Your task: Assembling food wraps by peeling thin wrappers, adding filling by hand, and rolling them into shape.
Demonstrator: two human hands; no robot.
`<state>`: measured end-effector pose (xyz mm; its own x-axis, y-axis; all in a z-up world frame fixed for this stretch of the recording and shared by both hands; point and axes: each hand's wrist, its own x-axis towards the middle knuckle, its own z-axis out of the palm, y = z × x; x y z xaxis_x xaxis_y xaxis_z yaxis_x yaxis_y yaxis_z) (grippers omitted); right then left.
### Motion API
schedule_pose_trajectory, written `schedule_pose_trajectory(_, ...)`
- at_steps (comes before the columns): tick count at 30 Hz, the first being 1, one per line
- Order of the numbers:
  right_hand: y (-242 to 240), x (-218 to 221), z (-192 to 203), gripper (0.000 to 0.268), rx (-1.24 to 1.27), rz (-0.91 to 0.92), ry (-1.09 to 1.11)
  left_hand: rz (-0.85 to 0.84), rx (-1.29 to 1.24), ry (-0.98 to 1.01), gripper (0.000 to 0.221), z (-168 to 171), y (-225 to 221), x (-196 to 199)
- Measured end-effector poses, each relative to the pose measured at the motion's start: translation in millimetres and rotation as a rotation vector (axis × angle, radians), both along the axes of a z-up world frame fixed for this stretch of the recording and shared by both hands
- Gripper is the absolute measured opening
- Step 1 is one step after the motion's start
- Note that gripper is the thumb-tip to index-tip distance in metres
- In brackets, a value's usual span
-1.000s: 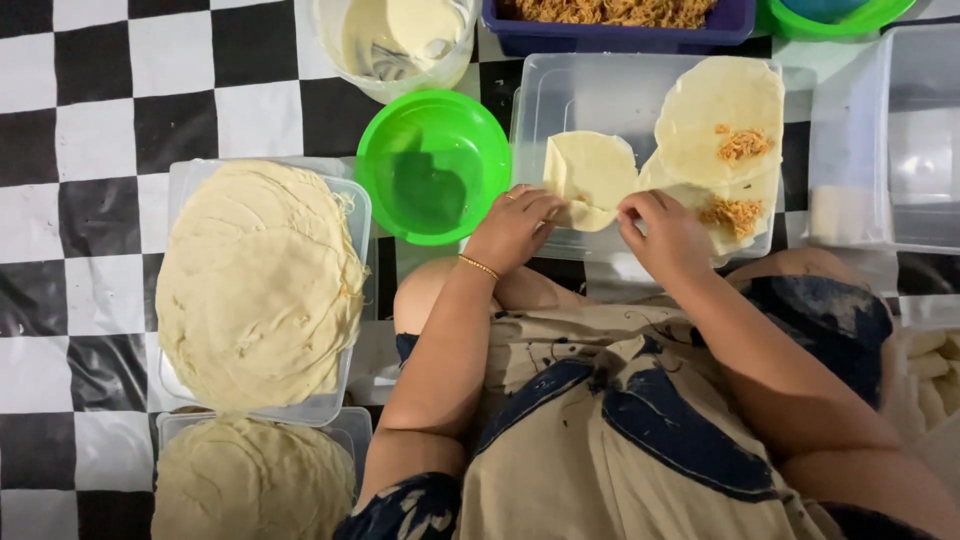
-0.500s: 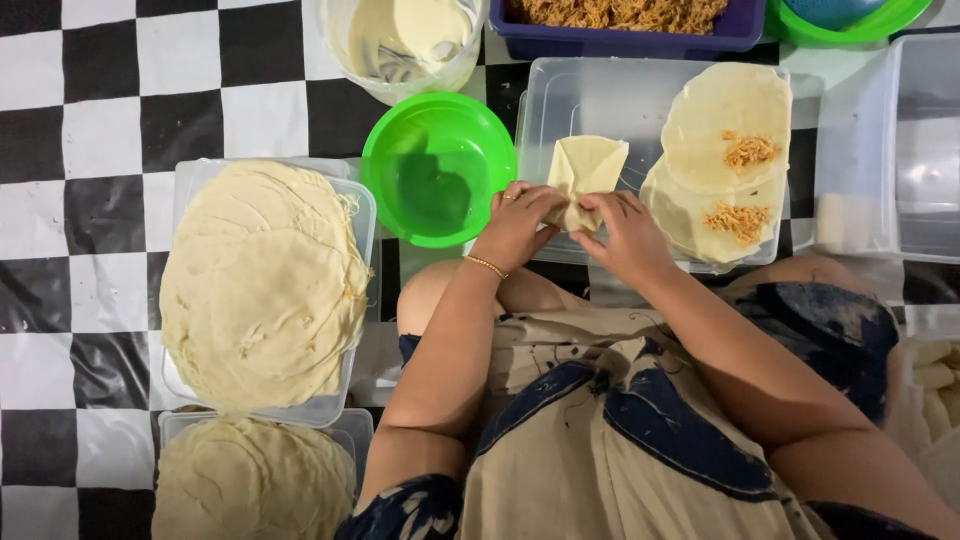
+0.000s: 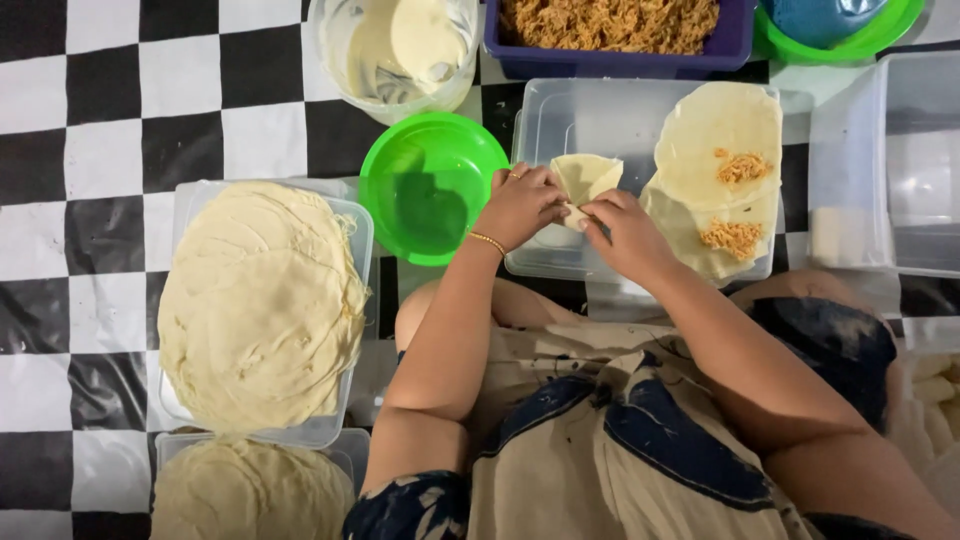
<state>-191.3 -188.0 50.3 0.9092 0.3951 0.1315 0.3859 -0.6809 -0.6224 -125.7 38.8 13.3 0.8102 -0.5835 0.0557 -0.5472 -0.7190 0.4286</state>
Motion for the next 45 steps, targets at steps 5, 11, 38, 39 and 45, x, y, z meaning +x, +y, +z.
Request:
schedule_pose_trajectory(5, -6.1, 9.3, -10.5, 0.019, -0.013, -0.04, -0.026, -0.012, -0.027, 0.072, 0.025, 1.3, -2.7, 5.8)
schedule_pose_trajectory(11, -41.4, 17.4, -33.7, 0.031, -0.212, -0.23, -0.269, -0.106, -0.114, 0.013, 0.026, 11.1, 1.9, -21.9)
schedule_pose_trajectory(38, -1.5, 11.6, -19.5, 0.015, -0.141, -0.17, -0.361, 0.118, -0.128, -0.173, 0.034, -17.5, 0.2, 9.8)
schedule_pose_trajectory(39, -3.7, 11.8, -23.3, 0.005, -0.218, -0.127, -0.515, 0.045, -0.139, -0.224, 0.026, -11.3, 3.2, 9.2)
schedule_pose_trajectory(45, -20.4, 13.9, -23.2, 0.029, -0.243, -0.014, -0.47, -0.051, -0.051, -0.271, 0.034, 0.6, 10.4, 11.3)
